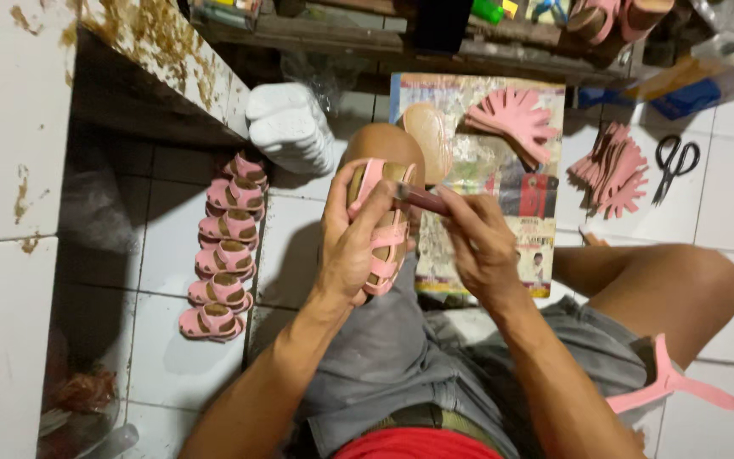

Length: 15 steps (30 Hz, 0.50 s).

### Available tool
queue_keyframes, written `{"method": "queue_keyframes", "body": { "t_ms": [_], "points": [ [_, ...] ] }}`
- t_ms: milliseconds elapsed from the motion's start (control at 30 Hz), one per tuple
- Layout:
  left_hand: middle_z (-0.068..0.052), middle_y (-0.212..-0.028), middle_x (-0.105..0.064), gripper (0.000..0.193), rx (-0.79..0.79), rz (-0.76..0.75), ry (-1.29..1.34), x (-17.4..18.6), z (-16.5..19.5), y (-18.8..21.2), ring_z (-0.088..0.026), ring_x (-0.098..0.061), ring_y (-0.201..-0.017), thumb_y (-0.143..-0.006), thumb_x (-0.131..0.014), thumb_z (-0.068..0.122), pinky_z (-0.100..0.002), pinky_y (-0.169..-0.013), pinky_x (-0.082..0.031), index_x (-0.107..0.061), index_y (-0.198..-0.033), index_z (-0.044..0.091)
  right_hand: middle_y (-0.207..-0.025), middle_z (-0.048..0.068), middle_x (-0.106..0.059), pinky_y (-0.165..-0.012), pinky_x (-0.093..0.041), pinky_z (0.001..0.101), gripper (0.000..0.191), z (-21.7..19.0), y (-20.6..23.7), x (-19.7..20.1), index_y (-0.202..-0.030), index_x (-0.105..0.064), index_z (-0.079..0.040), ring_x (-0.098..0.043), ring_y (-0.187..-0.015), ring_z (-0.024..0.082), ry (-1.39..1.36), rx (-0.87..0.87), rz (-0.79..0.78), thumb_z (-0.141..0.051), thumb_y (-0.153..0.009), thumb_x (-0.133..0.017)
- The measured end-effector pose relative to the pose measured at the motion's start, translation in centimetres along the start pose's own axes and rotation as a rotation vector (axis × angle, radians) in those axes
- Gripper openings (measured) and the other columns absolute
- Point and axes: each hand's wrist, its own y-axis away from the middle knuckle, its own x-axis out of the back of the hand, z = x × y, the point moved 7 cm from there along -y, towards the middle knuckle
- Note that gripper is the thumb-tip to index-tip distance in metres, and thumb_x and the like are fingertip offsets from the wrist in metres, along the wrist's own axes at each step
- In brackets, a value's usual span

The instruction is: The person sits on the floor assembling pink sandals. They fit a pink upper with straps onto a wooden last, press and shape the straps, use a wooden tool to seat the upper on the sole, and attach the assembled upper to a sole, working on one sandal at a time.

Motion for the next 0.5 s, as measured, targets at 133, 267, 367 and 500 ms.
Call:
{"method": "queue_keyframes", "body": {
  "t_ms": [133, 267, 367, 500],
  "points": [
    [-0.013, -0.102, -0.067, 0.048, 0.000, -0.043, 0.050, -0.4, 0.0, 0.0, -0.020, -0.071, -0.074, -0.098, -0.066, 0.024, -0.032, -0.057, -0.060, -0.044, -0.139, 0.012, -0.107, 0.013, -0.065, -0.077, -0.052, 0.0333, 0.042, 0.4, 0.2, 1.2, -0.136, -0.064, -0.005, -0.064, -0.088, 0.024, -0.012, -0.077, 0.016, 0.007, -0.097, -0.068],
    [-0.012, -0.105, -0.066, 0.051, -0.022, -0.051, 0.085, -0.8, -0.1, 0.3, -0.020, -0.070, -0.076, -0.097, -0.068, 0.019, -0.032, -0.060, -0.059, -0.043, -0.140, 0.011, -0.112, 0.014, -0.063, -0.085, -0.053, 0.0340, 0.039, -1.0, -0.1, -0.3, -0.137, -0.064, -0.005, -0.064, -0.099, 0.025, -0.060, 0.079, 0.030, 0.005, -0.100, -0.069],
    [-0.011, -0.106, -0.066, 0.049, -0.017, -0.049, 0.069, -0.6, -0.1, 0.1, -0.019, -0.070, -0.075, -0.097, -0.068, 0.021, -0.033, -0.059, -0.060, -0.044, -0.139, 0.010, -0.110, 0.014, -0.064, -0.084, -0.051, 0.0356, 0.041, -0.9, -0.1, -0.3, -0.137, -0.063, -0.003, -0.063, -0.098, 0.027, -0.011, 0.076, 0.032, 0.006, -0.097, -0.068],
    [-0.010, -0.106, -0.065, 0.047, -0.020, -0.055, 0.054, -0.1, -0.2, -0.2, -0.017, -0.071, -0.079, -0.097, -0.066, 0.024, -0.033, -0.059, -0.061, -0.044, -0.137, 0.011, -0.106, 0.014, -0.064, -0.078, -0.051, 0.0350, 0.041, 0.2, 0.0, 0.6, -0.136, -0.064, -0.004, -0.062, -0.088, 0.026, -0.049, -0.061, 0.018, 0.006, -0.097, -0.068]
  ]
}}
